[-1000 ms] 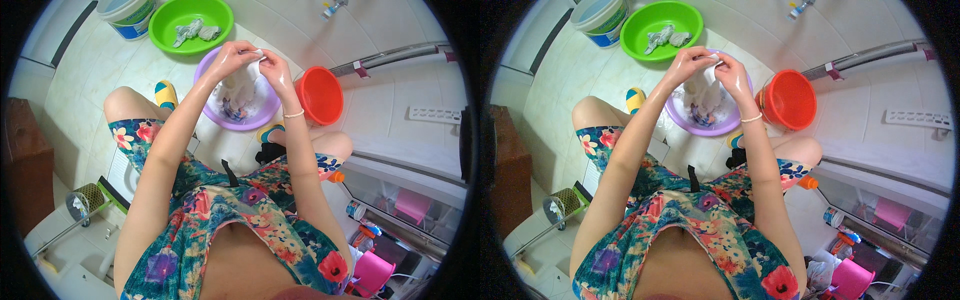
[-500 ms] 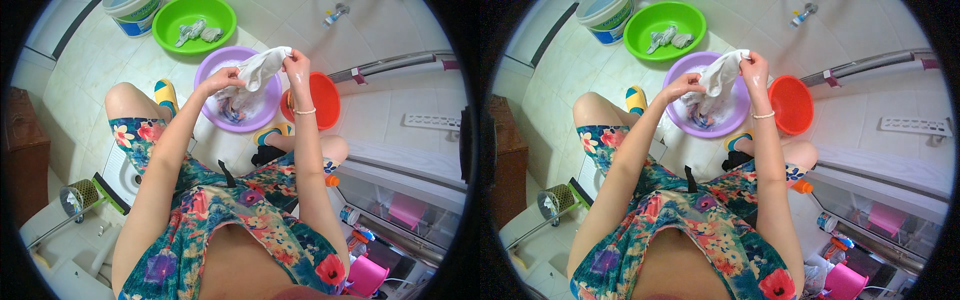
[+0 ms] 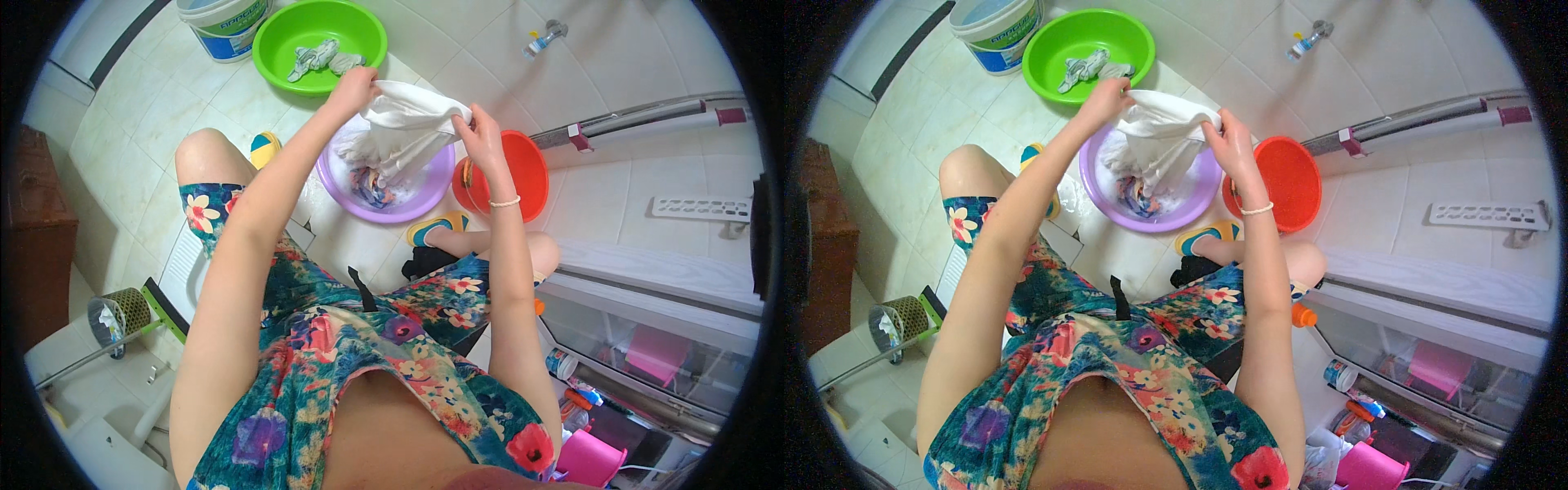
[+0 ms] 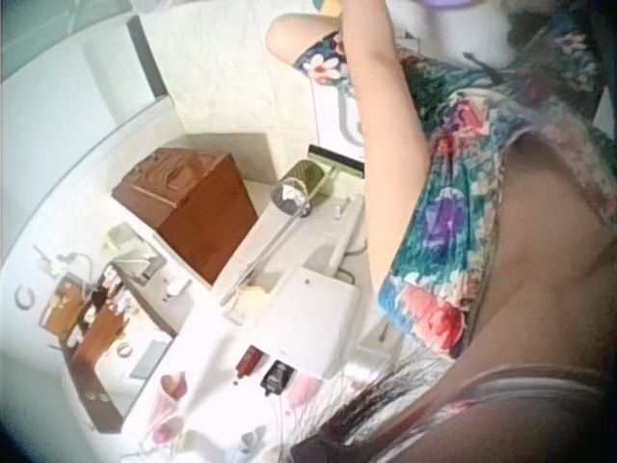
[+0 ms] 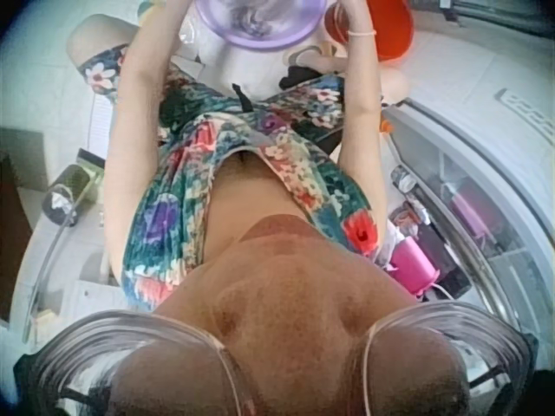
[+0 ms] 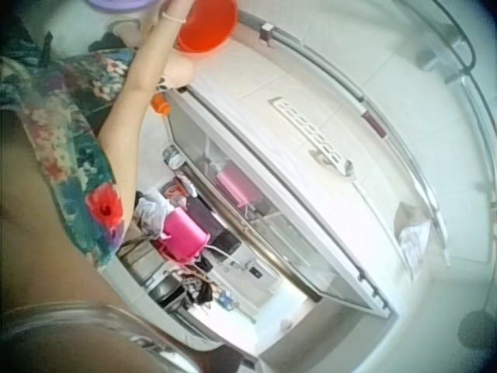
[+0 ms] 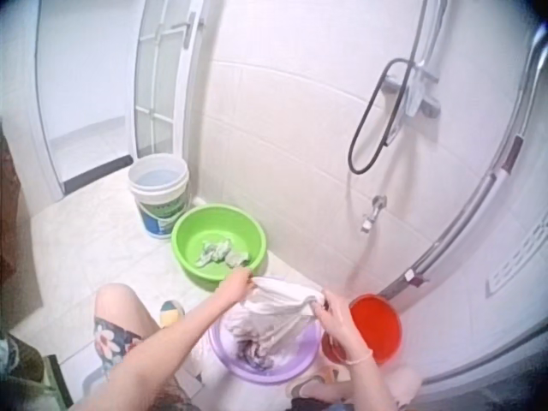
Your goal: The person washes clothes by hand in a purple basin filled with soapy water, scrubbing, wringing out, and rinsing different items of clothing.
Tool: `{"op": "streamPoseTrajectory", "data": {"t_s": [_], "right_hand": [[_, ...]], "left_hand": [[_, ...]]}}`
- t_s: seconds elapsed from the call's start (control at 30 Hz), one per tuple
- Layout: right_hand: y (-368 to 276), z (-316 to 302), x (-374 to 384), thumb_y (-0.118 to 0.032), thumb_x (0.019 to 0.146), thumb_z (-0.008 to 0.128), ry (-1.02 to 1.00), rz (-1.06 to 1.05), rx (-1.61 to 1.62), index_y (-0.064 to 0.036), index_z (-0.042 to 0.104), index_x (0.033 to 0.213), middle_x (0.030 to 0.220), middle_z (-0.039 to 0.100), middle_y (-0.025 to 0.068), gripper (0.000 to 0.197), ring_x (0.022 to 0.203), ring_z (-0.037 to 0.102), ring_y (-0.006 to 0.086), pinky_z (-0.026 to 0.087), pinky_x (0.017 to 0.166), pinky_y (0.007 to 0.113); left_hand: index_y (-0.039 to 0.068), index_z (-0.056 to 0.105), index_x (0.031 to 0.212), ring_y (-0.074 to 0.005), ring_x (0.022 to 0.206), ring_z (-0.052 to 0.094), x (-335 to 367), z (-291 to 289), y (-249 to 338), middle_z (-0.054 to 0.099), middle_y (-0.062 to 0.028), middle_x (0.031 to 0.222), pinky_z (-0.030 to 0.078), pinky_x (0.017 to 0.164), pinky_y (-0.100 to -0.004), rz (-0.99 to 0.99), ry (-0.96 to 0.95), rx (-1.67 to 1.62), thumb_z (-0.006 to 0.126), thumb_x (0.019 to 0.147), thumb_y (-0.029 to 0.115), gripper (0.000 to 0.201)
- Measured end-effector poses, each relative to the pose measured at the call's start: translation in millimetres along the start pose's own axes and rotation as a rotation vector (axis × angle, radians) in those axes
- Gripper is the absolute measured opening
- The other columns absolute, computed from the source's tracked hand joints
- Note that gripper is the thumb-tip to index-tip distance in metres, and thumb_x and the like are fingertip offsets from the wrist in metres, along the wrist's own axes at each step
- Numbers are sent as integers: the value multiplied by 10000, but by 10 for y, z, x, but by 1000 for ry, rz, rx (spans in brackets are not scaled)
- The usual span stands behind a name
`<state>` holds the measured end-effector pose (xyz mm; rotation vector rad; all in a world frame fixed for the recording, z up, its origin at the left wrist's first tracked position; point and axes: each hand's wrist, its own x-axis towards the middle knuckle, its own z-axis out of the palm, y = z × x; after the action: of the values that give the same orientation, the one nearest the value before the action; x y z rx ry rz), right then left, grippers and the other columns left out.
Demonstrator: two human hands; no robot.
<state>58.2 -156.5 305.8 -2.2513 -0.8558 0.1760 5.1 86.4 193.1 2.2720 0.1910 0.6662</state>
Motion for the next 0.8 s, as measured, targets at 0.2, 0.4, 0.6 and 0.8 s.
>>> {"op": "streamPoseTrajectory", "data": {"t_s": [0.2,0.4,0.6,0.8], "right_hand": [[30,-40,0,-178,852,532,-10,32,233,-5,475,791,611,456,0,192,560,389,75,339,495,239],[-247,67,72,-143,881,479,62,160,904,-11,497,853,760,516,20,136,693,481,87,407,612,234],[0,44,245,-121,876,454,147,292,1189,27,512,907,870,564,90,161,802,564,165,470,711,293],[161,19,184,-182,851,524,86,456,1081,36,545,921,880,581,97,230,807,559,166,456,720,287]], "left_hand": [[17,574,838,-186,736,590,125,-124,-77,613,-83,766,472,619,-275,-694,-492,-802,640,723,88,151],[32,559,1015,-145,907,553,-219,124,17,581,-67,985,450,843,-297,-665,-559,-1512,573,815,160,238],[47,434,1215,-190,1073,500,-532,224,219,523,-81,1159,395,921,-328,-572,-742,-2160,525,862,231,408],[-18,495,1116,-187,976,565,-474,-48,497,574,-83,1062,459,864,-306,-654,-368,-1775,568,813,65,323]]}}
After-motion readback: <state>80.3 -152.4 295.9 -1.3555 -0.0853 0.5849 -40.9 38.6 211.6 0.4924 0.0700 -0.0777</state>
